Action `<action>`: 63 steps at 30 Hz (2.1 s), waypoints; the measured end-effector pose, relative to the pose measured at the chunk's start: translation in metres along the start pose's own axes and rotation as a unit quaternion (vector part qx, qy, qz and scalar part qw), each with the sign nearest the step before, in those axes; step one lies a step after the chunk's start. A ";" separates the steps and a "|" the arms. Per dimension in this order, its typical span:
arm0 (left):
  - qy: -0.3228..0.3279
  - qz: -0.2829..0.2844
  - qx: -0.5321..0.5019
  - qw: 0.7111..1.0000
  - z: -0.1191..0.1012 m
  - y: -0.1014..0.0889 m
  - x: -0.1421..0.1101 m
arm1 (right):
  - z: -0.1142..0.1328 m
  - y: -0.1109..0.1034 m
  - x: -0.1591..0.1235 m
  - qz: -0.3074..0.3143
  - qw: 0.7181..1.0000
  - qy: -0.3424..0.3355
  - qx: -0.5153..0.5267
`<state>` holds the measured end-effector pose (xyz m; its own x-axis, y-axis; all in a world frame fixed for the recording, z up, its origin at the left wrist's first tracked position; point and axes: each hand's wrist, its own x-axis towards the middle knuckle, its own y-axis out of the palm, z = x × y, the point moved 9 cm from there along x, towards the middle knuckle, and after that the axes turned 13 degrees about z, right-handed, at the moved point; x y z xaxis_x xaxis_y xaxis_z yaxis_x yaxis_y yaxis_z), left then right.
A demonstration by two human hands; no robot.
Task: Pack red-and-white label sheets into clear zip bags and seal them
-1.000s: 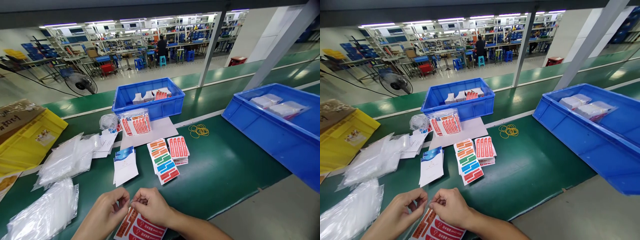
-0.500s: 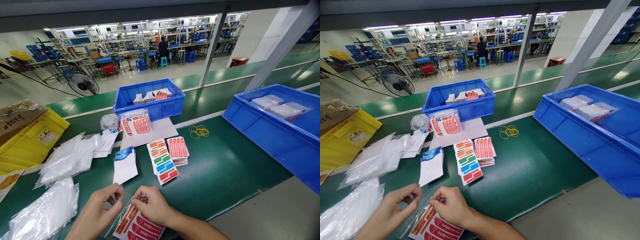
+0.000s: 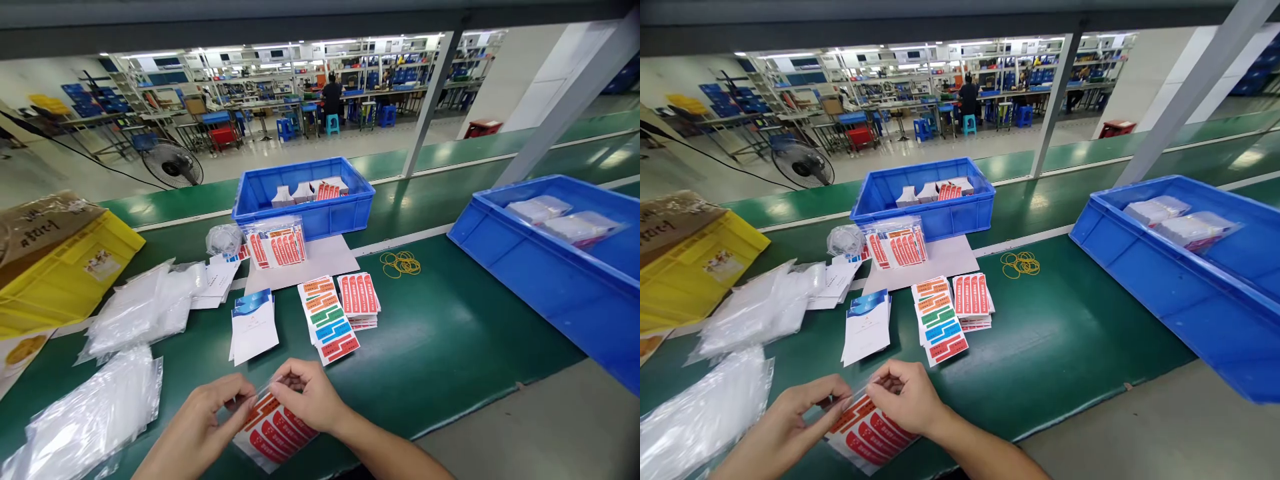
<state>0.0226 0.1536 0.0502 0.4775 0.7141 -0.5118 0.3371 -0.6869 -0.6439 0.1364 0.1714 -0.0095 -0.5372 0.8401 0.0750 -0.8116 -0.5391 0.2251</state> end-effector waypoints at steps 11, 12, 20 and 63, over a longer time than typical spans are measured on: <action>0.036 -0.045 0.004 0.998 0.016 -0.005 -0.003 | 0.022 -0.015 -0.004 -0.040 0.997 -0.070 -0.018; 0.030 -0.044 -0.001 0.999 0.020 -0.006 -0.004 | 0.022 -0.015 -0.004 -0.035 0.997 -0.069 -0.022; 0.066 -0.037 -0.004 0.997 0.010 -0.004 -0.012 | 0.041 -0.005 -0.005 0.000 0.981 -0.122 -0.150; 0.014 -0.302 -0.544 0.783 0.160 -0.036 0.027 | 0.005 0.059 0.086 0.173 0.628 -0.145 -0.745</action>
<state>-0.1066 0.2194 -0.0312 -0.0225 0.9601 -0.2786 0.9923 0.0553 0.1104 0.0432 0.2123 0.0156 -0.8510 0.5172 0.0913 -0.0885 0.0301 -0.9956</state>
